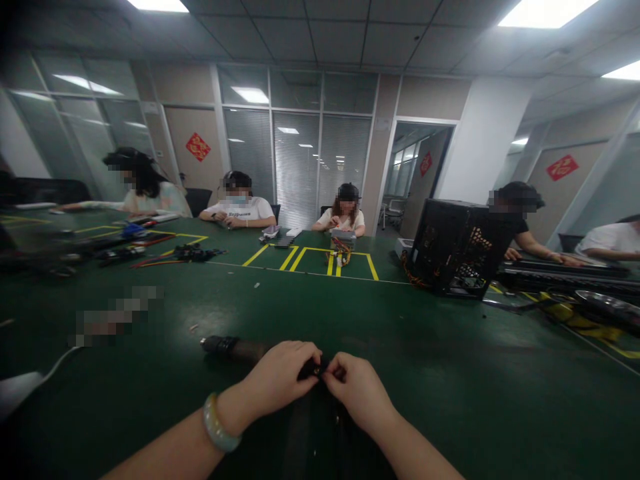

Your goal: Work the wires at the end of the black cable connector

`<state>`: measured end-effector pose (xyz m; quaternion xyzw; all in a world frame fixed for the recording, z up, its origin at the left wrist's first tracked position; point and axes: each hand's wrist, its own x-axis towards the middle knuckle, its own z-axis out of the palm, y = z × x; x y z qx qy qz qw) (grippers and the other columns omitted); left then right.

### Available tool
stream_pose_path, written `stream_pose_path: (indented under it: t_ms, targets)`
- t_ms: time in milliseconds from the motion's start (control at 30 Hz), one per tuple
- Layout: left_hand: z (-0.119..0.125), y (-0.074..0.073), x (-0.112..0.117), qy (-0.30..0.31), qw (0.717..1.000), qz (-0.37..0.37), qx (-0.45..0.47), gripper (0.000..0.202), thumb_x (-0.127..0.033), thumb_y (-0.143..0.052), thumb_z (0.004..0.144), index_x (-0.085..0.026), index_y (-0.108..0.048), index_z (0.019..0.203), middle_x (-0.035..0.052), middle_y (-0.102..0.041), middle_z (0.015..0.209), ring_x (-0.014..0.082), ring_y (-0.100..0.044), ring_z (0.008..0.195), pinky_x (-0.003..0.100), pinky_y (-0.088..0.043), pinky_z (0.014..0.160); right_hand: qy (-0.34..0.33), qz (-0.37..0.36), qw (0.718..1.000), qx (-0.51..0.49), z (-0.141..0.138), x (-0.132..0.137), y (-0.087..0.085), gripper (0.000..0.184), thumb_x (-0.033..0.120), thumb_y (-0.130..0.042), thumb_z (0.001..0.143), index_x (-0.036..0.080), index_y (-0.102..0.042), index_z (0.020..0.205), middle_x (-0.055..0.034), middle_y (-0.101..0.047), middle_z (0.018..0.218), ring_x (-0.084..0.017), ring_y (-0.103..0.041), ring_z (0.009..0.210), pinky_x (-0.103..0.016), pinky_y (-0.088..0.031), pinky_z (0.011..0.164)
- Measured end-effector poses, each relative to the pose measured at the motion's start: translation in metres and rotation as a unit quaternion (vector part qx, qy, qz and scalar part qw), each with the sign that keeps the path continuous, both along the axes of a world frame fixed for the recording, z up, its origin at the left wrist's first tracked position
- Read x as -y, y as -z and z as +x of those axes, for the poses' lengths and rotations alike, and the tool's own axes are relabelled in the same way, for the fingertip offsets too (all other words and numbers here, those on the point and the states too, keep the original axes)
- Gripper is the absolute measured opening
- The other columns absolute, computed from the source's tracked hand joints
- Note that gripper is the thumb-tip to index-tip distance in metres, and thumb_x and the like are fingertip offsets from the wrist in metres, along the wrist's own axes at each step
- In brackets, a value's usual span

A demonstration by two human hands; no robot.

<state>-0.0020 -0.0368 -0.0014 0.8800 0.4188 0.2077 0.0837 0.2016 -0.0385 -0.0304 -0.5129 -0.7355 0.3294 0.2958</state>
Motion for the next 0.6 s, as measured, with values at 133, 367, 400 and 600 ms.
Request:
stream_pose_path:
  t_ms: [133, 367, 400, 600]
  targets:
    - [0.0, -0.0001, -0.0005, 0.005, 1.0, -0.002, 0.006, 0.01, -0.023, -0.062, 0.083, -0.022, -0.058, 0.093, 0.0006, -0.064, 0.094, 0.0199, -0.059, 0.091, 0.033, -0.041, 0.086, -0.002, -0.001, 1.0, -0.002, -0.0003, 0.0003, -0.0005, 0.007, 0.023, -0.06, 0.083, 0.018, -0.065, 0.08, 0.0015, -0.065, 0.071, -0.012, -0.058, 0.061, -0.019, -0.037, 0.053]
    - [0.0008, -0.0005, -0.0002, 0.008, 1.0, 0.007, 0.0, 0.012, -0.02, -0.061, 0.083, -0.023, -0.059, 0.094, -0.0008, -0.064, 0.094, 0.0186, -0.059, 0.09, 0.032, -0.041, 0.085, -0.001, -0.009, 1.0, 0.0, 0.0006, 0.0008, -0.0017, 0.007, 0.023, -0.061, 0.083, 0.018, -0.065, 0.081, 0.0013, -0.066, 0.072, -0.013, -0.059, 0.062, -0.019, -0.038, 0.053]
    - [0.0007, -0.0008, 0.0001, 0.003, 1.0, 0.006, 0.002, 0.014, -0.021, -0.063, 0.082, -0.023, -0.058, 0.095, -0.0009, -0.064, 0.094, 0.0188, -0.059, 0.091, 0.032, -0.042, 0.086, 0.001, -0.009, 1.0, 0.0, 0.0004, 0.0011, -0.0026, 0.007, 0.023, -0.061, 0.083, 0.018, -0.065, 0.081, 0.0013, -0.066, 0.072, -0.013, -0.059, 0.062, -0.019, -0.038, 0.053]
    - [0.0008, -0.0029, 0.0009, 0.019, 1.0, 0.009, 0.001, 0.009, -0.019, -0.062, 0.082, -0.023, -0.059, 0.09, -0.0015, -0.065, 0.093, 0.0182, -0.059, 0.09, 0.032, -0.042, 0.086, 0.007, -0.005, 1.0, 0.006, -0.0015, 0.0024, -0.0059, 0.005, 0.02, -0.061, 0.081, 0.018, -0.065, 0.079, 0.002, -0.065, 0.069, -0.012, -0.057, 0.061, -0.019, -0.037, 0.053]
